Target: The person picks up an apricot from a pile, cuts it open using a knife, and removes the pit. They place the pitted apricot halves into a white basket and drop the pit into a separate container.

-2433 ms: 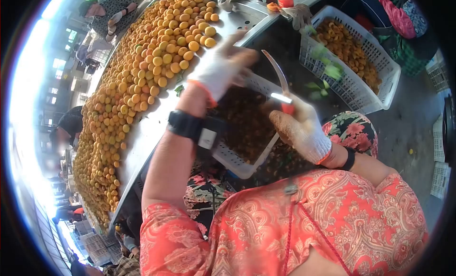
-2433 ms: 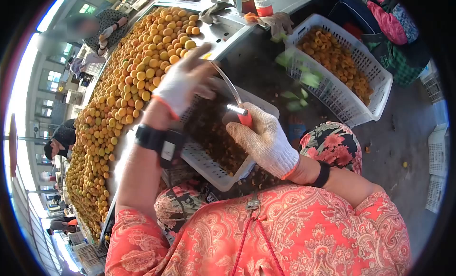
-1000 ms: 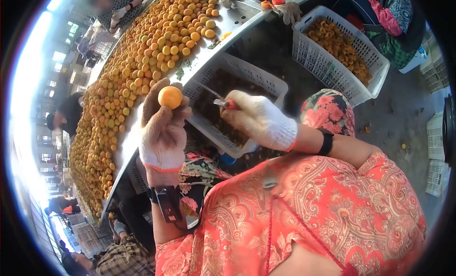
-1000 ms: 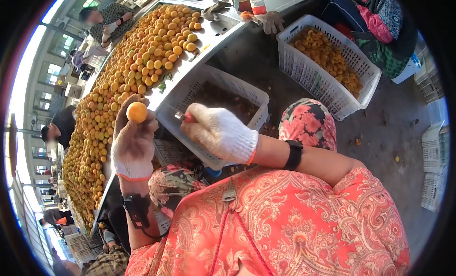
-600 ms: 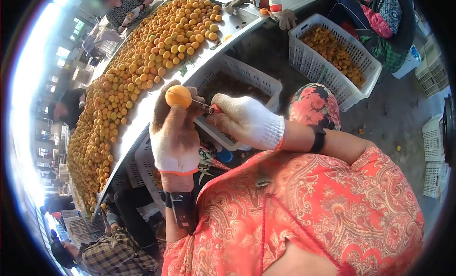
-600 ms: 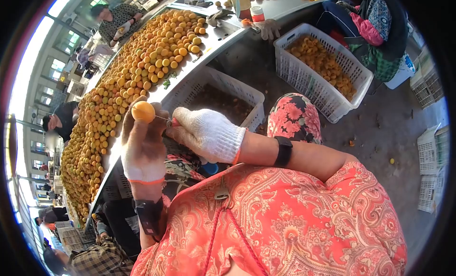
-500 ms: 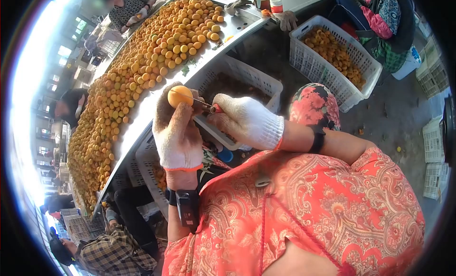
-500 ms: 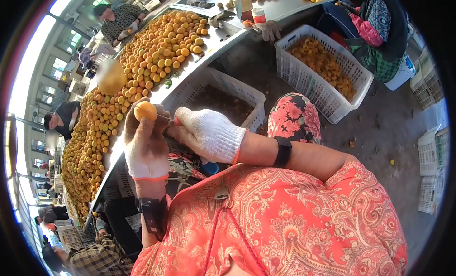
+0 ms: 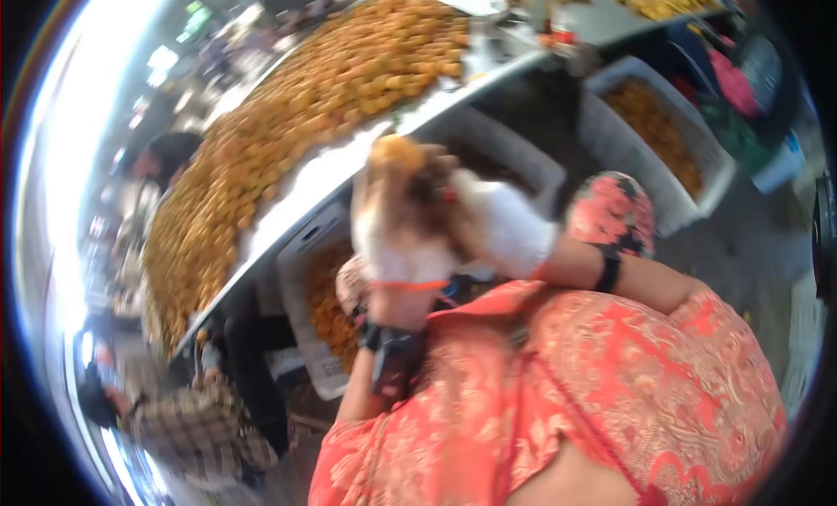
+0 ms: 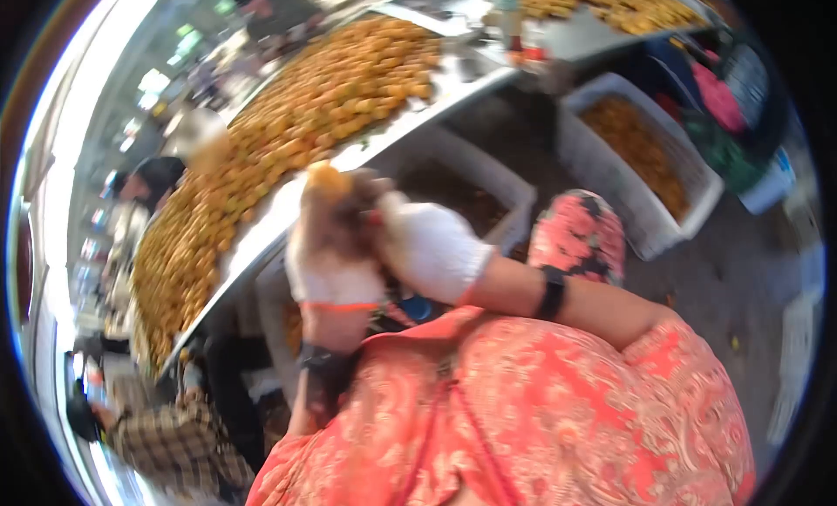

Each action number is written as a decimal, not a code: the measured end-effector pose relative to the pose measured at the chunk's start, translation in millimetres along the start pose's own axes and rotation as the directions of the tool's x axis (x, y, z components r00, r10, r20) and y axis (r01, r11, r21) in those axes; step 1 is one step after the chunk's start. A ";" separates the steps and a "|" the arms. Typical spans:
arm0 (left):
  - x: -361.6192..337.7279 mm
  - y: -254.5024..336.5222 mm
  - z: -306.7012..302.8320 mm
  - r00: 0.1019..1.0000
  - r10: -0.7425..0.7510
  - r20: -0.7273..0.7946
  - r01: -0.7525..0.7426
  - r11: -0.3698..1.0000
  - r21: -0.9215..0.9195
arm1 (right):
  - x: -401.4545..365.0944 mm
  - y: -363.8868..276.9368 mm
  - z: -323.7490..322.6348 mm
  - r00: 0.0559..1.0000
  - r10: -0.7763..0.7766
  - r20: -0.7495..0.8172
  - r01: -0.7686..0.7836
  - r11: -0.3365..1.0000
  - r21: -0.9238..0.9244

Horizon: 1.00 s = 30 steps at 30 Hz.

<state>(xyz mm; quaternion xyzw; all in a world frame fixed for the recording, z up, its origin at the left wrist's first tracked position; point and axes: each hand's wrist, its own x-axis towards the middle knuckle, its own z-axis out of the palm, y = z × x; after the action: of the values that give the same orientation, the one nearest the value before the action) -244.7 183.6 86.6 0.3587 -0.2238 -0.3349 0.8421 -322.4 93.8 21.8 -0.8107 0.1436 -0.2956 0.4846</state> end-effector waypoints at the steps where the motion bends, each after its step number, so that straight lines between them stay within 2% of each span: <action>1: 2.1 -5.1 -4.2 0.997 -0.079 0.015 0.081 0.988 -0.129 | -1.0 -0.9 -2.4 0.998 -0.063 0.013 0.064 0.992 -0.108; 2: 3.9 -5.7 -8.4 0.990 -0.136 0.038 0.141 0.957 -0.253 | -0.4 -1.1 -6.6 0.989 -0.142 0.034 0.146 0.968 -0.204; 4: 3.6 -5.9 -8.2 0.966 -0.152 -0.210 0.085 0.952 -0.294 | 5.2 -10.7 2.1 0.956 -0.286 -0.058 0.281 0.956 -0.085; 5: 2.5 -7.4 -12.3 0.975 -0.123 -0.183 0.056 0.942 -0.332 | 6.2 -13.6 5.1 0.973 -0.230 -0.030 0.228 0.971 -0.076; 6: 0.7 -3.9 -12.5 0.973 -0.035 -0.227 -0.016 0.976 -0.219 | 6.4 -16.8 8.4 0.987 -0.163 -0.002 0.162 0.983 -0.081; 7: 3.3 -3.2 -29.1 0.984 -0.019 -0.176 -0.014 0.983 -0.185 | 8.3 -23.7 9.1 0.988 -0.143 0.057 0.146 0.987 -0.060; 8: 3.7 -1.2 -41.0 0.982 0.111 -0.152 -0.130 0.984 -0.119 | 9.3 -29.7 15.1 0.988 -0.113 0.105 0.119 0.992 -0.052; 10: -7.6 15.2 -42.2 0.953 0.238 -0.186 -0.236 0.971 0.038 | 9.4 -36.5 21.1 0.971 -0.154 0.181 0.166 0.984 -0.057; 12: -17.8 24.0 -46.2 0.930 0.291 -0.225 -0.294 0.956 0.019 | 9.1 -42.6 29.6 0.956 -0.188 0.224 0.208 0.975 -0.071; 14: -25.1 27.7 -53.5 0.907 0.332 -0.260 -0.345 0.939 -0.004 | 4.5 -47.4 41.1 0.942 -0.271 0.198 0.286 0.957 -0.046; 16: -27.8 26.6 -64.8 0.937 0.206 -0.282 -0.234 0.970 -0.070 | 1.8 -51.0 48.5 0.934 -0.304 0.189 0.317 0.947 -0.045; 17: -35.2 34.9 -60.8 0.947 0.187 -0.262 -0.212 0.975 -0.067 | 1.5 -55.1 50.7 0.931 -0.323 0.172 0.336 0.941 -0.047; 18: -41.2 41.0 -55.5 0.946 0.200 -0.255 -0.222 0.973 -0.063 | 1.1 -61.0 50.9 0.927 -0.337 0.167 0.348 0.936 -0.046; 20: -52.0 49.5 -43.9 0.916 0.360 -0.175 -0.315 0.919 0.239 | -2.3 -77.4 44.1 0.953 -0.225 0.202 0.227 0.974 0.014; 21: -52.3 48.4 -45.1 0.910 0.374 -0.182 -0.330 0.916 0.229 | -4.2 -85.8 39.7 0.951 -0.184 0.248 0.192 0.981 -0.009; 24: -53.4 44.2 -57.9 0.928 0.338 -0.159 -0.293 0.923 0.250 | -7.5 -85.1 43.4 0.948 -0.207 0.241 0.221 0.975 -0.032; 25: -52.4 39.4 -56.9 0.928 0.338 -0.156 -0.295 0.924 0.245 | -8.6 -82.3 43.5 0.948 -0.208 0.240 0.223 0.974 -0.038; 27: -50.9 36.5 -50.9 0.935 0.170 -0.312 -0.192 0.981 -0.041 | -8.1 -77.5 45.4 0.942 -0.250 0.225 0.278 0.955 -0.104; 30: -48.9 36.4 -42.9 0.939 0.147 -0.310 -0.162 0.986 -0.024 | -10.2 -75.6 47.3 0.933 -0.336 0.133 0.343 0.939 -0.035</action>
<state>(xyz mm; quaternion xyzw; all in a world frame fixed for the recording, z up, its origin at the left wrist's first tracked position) -236.5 257.4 79.8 0.3671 -0.1093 -0.2132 0.8988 -305.3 169.1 67.3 -0.8537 -0.0208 -0.3192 0.4109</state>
